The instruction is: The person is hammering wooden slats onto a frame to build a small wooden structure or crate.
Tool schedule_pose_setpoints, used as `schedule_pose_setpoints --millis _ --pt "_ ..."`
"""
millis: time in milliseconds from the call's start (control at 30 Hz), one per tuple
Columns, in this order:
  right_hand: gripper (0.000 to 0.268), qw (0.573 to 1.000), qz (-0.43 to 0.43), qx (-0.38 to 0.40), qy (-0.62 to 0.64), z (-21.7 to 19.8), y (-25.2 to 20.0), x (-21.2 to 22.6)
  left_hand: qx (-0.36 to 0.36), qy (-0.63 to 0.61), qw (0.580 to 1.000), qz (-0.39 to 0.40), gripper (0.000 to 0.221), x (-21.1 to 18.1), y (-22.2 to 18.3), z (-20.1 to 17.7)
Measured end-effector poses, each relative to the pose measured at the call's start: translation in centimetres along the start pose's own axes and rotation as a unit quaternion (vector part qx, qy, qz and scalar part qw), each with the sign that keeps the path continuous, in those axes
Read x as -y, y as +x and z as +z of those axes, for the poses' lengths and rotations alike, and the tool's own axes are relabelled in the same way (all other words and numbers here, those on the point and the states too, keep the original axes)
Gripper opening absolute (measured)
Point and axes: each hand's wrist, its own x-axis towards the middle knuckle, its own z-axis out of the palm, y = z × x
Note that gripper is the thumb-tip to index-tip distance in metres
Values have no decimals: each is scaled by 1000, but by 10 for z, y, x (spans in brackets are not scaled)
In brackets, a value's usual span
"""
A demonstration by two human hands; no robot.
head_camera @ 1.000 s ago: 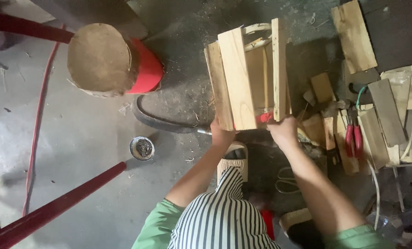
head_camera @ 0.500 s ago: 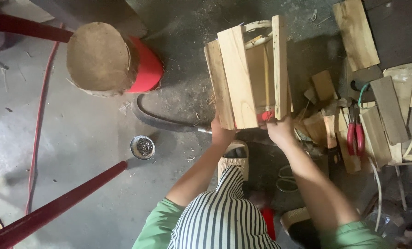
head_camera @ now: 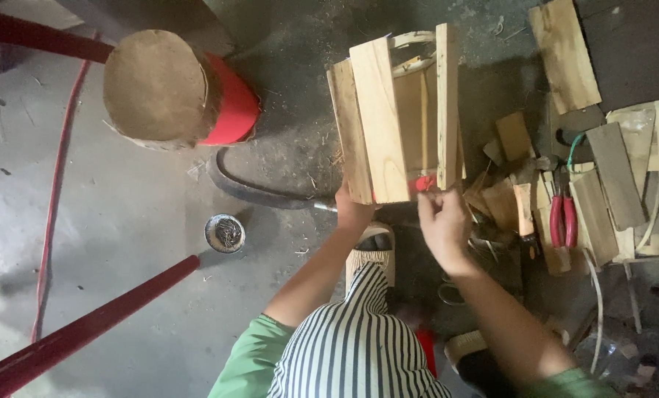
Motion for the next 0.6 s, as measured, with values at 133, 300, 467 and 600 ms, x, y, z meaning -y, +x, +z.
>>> schedule_pose_setpoints --millis 133,300,467,600 --pt "28 1000 -13 7 -5 20 -5 4 -30 32 999 14 48 26 11 14" --pt "33 995 -48 51 -69 71 11 -33 -33 -8 999 10 59 55 26 22" --pt "28 998 -26 63 1 61 14 -28 -45 139 988 38 42 35 15 16" --pt "35 986 -163 2 21 52 16 -20 -4 291 952 91 35 12 9 3"
